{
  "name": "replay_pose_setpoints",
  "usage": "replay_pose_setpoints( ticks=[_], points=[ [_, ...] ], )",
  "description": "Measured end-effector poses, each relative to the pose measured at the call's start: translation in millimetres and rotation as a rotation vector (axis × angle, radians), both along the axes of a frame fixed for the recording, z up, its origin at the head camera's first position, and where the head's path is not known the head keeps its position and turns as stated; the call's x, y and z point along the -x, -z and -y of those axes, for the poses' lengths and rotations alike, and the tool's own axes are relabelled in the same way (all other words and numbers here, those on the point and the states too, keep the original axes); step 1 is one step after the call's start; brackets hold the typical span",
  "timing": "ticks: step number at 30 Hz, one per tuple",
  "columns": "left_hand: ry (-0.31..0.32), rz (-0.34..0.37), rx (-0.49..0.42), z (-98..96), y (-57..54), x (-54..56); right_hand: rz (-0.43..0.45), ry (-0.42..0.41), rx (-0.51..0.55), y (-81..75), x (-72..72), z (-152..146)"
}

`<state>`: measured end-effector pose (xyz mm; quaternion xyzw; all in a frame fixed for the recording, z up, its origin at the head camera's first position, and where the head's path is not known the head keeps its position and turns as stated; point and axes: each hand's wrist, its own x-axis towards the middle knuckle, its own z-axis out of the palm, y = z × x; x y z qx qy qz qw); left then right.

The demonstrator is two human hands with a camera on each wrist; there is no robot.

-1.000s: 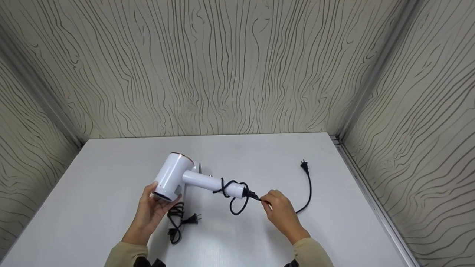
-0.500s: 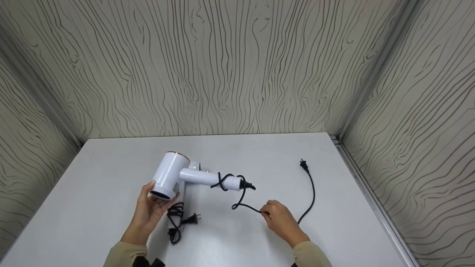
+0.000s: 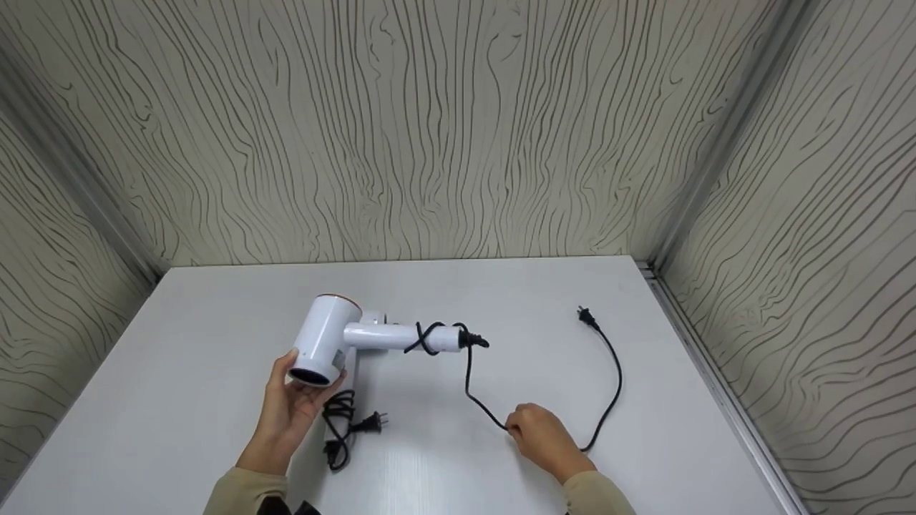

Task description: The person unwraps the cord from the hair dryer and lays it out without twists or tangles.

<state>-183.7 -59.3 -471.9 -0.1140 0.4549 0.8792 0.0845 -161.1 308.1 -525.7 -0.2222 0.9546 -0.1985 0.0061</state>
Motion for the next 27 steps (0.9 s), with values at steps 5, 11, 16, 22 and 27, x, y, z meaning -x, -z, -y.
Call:
replay_pose_setpoints(
  ticks=[5,11,16,22,27],
  points=[
    [-0.029,0.012,-0.028,-1.3,-0.1,-0.4,0.006,0.013,-0.034,7.4,-2.0,-3.2],
    [-0.034,0.028,-0.031,-3.1,1.4,-1.2,0.011,0.012,-0.05,13.7,-5.4,-9.2],
    [-0.035,0.026,-0.042,-2.9,2.3,-1.7,0.012,0.015,-0.045,16.0,-6.1,-12.0],
    [-0.041,0.031,-0.038,-3.7,1.3,-1.9,-0.031,0.049,-0.084,16.7,-5.8,-14.4],
    [-0.041,0.032,-0.053,-3.9,1.4,-1.2,-0.002,0.11,-0.104,15.0,-6.0,-11.3]
  ],
)
